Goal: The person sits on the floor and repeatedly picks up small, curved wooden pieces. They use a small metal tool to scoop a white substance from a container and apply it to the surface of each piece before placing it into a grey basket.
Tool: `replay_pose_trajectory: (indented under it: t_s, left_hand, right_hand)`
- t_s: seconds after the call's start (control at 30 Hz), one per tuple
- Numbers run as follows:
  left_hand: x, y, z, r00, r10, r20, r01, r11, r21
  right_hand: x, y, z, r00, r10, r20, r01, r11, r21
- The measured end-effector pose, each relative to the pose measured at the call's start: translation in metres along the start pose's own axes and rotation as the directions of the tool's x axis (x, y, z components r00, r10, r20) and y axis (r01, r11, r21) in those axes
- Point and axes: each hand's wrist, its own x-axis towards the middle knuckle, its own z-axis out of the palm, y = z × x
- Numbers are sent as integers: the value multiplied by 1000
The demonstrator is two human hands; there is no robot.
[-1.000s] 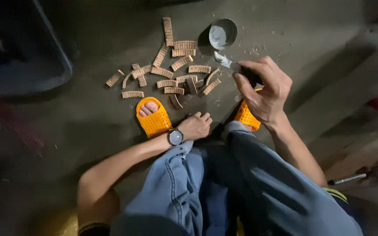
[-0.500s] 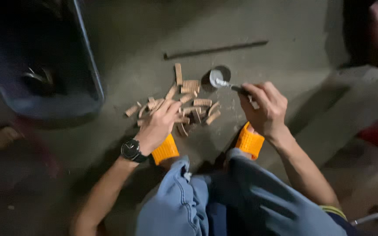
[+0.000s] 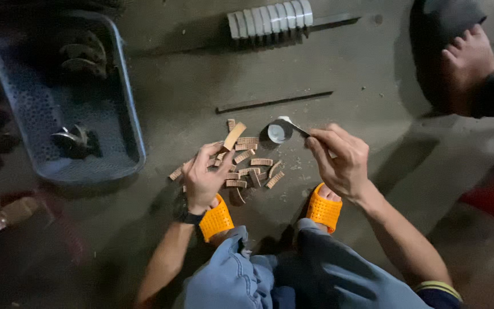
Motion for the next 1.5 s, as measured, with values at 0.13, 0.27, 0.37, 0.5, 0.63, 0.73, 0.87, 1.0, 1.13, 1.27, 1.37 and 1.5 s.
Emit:
replay_pose_trajectory:
  t_s: [0.13,0.27,0.37,0.5,0.63,0.73,0.87,1.0,1.13,1.27,1.37,1.5]
  left_hand:
    - [-4,22,19,971,-67,-229,-7,951,-309]
    - [5,51,21,969,-32,-243,-54,940,-338]
    - [4,58,33,955,9,-298,-126,918,-375]
    - [9,67,33,956,27,-292,-116,950,-290]
    - [2,59,35,956,11,-294,-92,961,-260]
    - [3,59,38,951,23,-308,-100,967,-236]
    - [6,66,39,938,99,-332,-182,956,-229]
    - [6,69,40,913,176,-367,-263,943,-204]
    - [8,72,40,912,182,-368,-274,937,-215]
    - [0,67,39,946,101,-310,-198,933,-299]
    - [-11,51,47,972,-36,-232,-75,889,-452]
    - [-11,46,42,971,-236,-23,168,752,-638]
  right_hand:
    - [-11,-6,12,920,333,206,-389,838,383]
    - [-25,1,26,793,458,401,-609,606,512]
    - [-37,12,37,756,466,460,-655,553,515]
    - [-31,19,38,733,503,458,-675,616,405]
    - [-26,19,26,835,457,307,-526,826,203]
    - [-39,25,29,926,352,136,-359,933,30]
    - [-49,16,39,942,293,164,-309,948,79]
    - [-49,22,46,940,309,143,-316,948,29]
    - [-50,33,48,936,335,111,-341,939,37]
    - [-50,39,45,935,350,49,-353,933,73]
    - [-45,45,32,936,349,-45,-345,935,83]
    - [-35,43,16,909,408,-82,-381,894,235]
